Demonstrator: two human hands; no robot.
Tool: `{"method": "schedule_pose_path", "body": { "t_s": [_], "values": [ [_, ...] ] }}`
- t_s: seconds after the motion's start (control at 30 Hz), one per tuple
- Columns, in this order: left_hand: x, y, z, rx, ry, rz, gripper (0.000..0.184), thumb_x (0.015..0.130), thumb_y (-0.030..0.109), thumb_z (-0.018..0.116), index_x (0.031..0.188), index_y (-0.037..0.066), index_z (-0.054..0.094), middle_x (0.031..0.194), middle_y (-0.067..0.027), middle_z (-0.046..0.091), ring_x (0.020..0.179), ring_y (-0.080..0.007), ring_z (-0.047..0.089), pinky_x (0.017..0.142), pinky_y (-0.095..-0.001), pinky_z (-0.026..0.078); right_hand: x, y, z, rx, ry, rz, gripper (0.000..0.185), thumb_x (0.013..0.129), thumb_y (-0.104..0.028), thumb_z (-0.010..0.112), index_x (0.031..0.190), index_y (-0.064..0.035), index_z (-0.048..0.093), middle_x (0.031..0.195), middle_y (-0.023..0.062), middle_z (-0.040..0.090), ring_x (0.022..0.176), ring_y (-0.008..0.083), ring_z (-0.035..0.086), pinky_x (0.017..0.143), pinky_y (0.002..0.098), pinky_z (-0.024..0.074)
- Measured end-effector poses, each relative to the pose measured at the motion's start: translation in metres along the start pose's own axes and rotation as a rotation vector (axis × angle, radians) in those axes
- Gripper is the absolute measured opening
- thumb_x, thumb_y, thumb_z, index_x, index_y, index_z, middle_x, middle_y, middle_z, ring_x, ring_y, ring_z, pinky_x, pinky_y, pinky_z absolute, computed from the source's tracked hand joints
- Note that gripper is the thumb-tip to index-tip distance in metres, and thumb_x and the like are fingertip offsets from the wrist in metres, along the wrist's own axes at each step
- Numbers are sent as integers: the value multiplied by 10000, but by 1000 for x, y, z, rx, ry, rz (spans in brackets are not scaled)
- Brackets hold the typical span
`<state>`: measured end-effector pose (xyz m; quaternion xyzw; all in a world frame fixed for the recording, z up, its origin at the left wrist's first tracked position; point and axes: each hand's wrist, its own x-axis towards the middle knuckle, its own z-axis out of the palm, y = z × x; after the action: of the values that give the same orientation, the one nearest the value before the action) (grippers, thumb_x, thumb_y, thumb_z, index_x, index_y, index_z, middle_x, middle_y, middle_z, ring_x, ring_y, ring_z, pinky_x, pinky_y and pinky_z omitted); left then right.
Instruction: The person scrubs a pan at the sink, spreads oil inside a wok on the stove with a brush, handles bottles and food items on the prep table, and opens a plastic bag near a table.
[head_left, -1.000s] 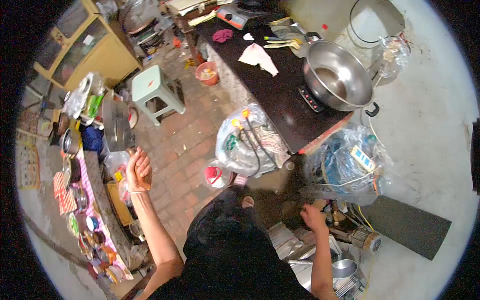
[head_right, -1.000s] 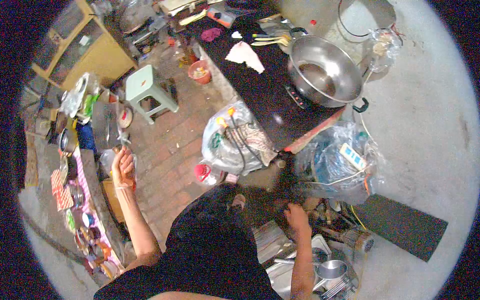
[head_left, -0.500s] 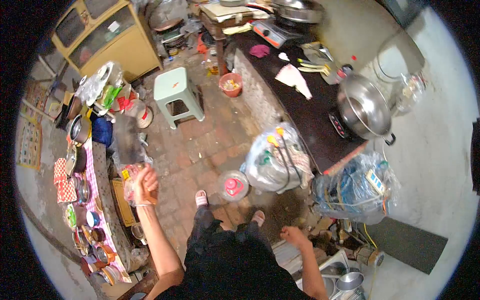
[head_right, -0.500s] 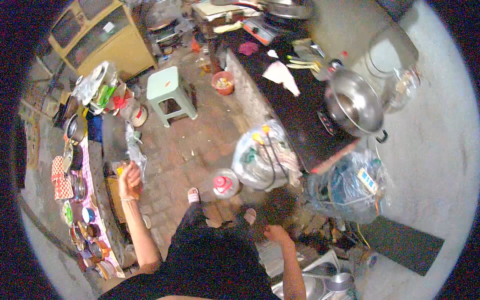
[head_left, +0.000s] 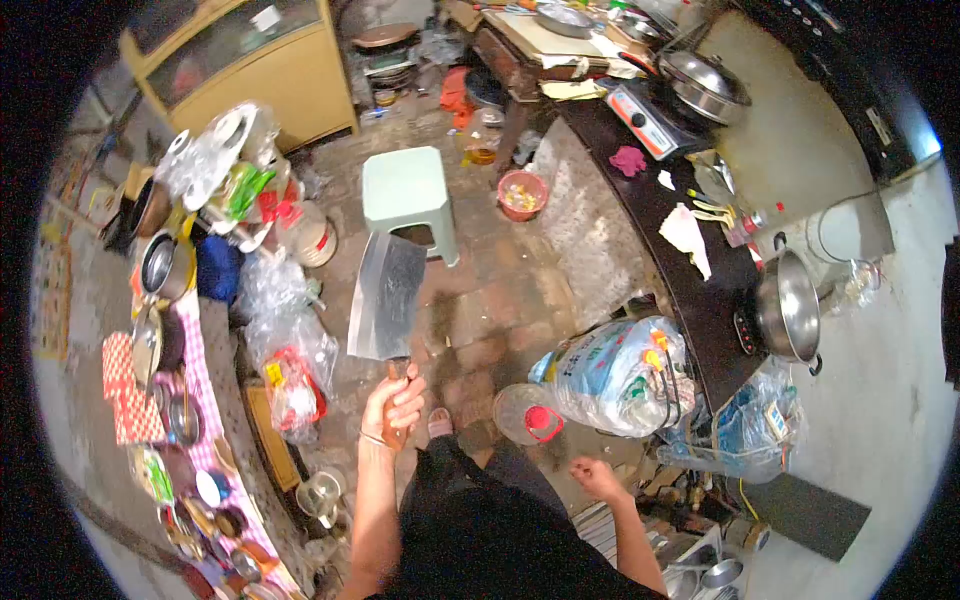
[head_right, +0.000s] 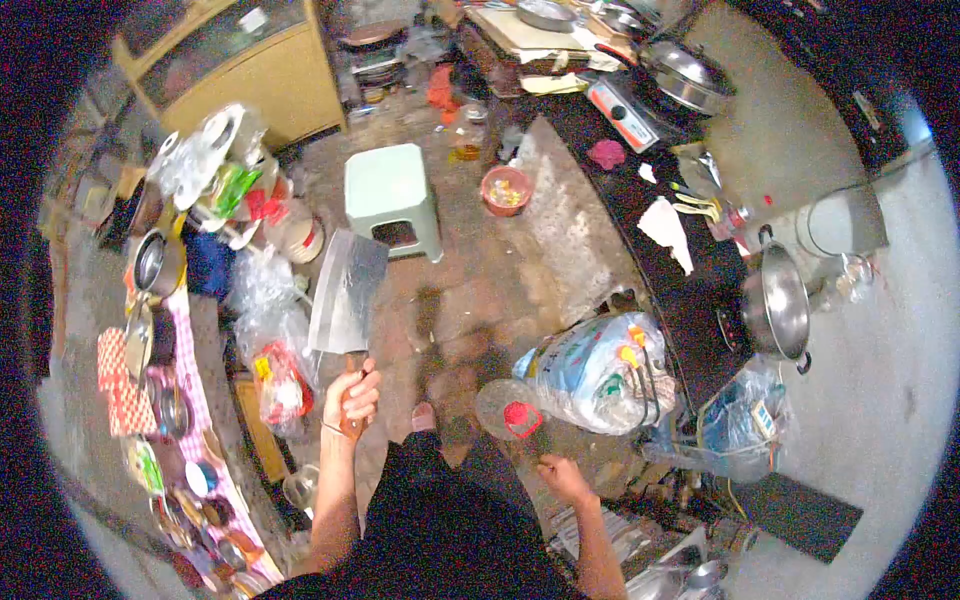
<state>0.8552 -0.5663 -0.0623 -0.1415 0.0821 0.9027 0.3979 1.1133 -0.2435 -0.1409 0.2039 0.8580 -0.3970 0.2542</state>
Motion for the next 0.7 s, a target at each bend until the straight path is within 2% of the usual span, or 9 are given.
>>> {"method": "schedule_pose_path", "body": {
  "t_s": [0.07, 0.1, 0.2, 0.23, 0.4, 0.5, 0.57, 0.63, 0.7],
  "values": [
    [15, 7, 3, -10, 36, -12, 134, 833, 89, 458, 938, 18, 415, 602, -5, 353, 383, -42, 311, 286, -168, 252, 5, -9, -8, -274, -100, 187, 313, 792, -263, 535, 988, -21, 560, 842, 163, 610, 804, 315, 579, 669, 352, 461],
    [22, 9, 2, -70, 44, -28, 141, 832, 86, 456, 946, 7, 429, 605, -14, 360, 382, -49, 318, 285, -170, 256, 6, -10, -7, -247, -51, 218, 313, 792, -263, 535, 988, -21, 560, 842, 163, 610, 804, 315, 579, 669, 352, 461],
    [57, 20, -5, -16, 79, -77, 154, 818, 94, 465, 950, 19, 491, 593, 5, 378, 374, -50, 301, 280, -173, 242, 23, -1, 5, -233, -181, 203, 368, 797, -317, 523, 1047, -47, 535, 901, 181, 594, 848, 342, 554, 716, 418, 434],
    [71, 25, -5, 8, 70, -93, 156, 821, 97, 460, 952, 19, 491, 603, 1, 380, 377, -54, 308, 280, -176, 246, 29, -4, 6, -199, -120, 236, 368, 797, -317, 523, 1048, -47, 535, 901, 181, 594, 848, 342, 554, 716, 418, 434],
    [140, 40, 31, 55, -38, -265, 126, 821, 74, 444, 927, 17, 482, 618, -10, 372, 405, -63, 325, 309, -181, 279, 90, -18, -17, -120, -173, 5, 372, 815, -324, 492, 1061, -47, 521, 1009, 175, 561, 933, 340, 527, 748, 419, 423],
    [184, 42, 54, 236, -28, -299, 148, 818, 96, 476, 951, 36, 450, 611, -11, 371, 417, -61, 330, 296, -177, 278, 145, -18, -45, -319, -243, -9, 323, 816, -298, 483, 1004, -42, 539, 908, 188, 577, 850, 340, 550, 696, 415, 432],
    [213, 41, 78, 433, 66, -281, 119, 802, 57, 474, 920, 60, 481, 603, -7, 363, 409, -66, 309, 309, -183, 267, 176, -23, -79, -207, -160, -29, 296, 809, -288, 488, 948, -34, 549, 825, 202, 576, 768, 356, 558, 651, 423, 435],
    [244, 46, 91, 536, 11, -357, 121, 801, 69, 488, 921, 81, 485, 590, -6, 360, 406, -72, 308, 310, -183, 265, 191, -29, -115, -33, 125, -158, 273, 803, -266, 493, 913, -23, 554, 787, 213, 572, 730, 377, 555, 628, 428, 437],
    [275, 41, 105, 699, -5, -426, 115, 801, 71, 495, 913, 91, 482, 585, -6, 358, 402, -77, 308, 313, -189, 266, 230, -7, -136, -123, 190, -96, 270, 776, -270, 516, 846, -14, 570, 791, 197, 584, 729, 357, 565, 619, 449, 445]
  ]
}}
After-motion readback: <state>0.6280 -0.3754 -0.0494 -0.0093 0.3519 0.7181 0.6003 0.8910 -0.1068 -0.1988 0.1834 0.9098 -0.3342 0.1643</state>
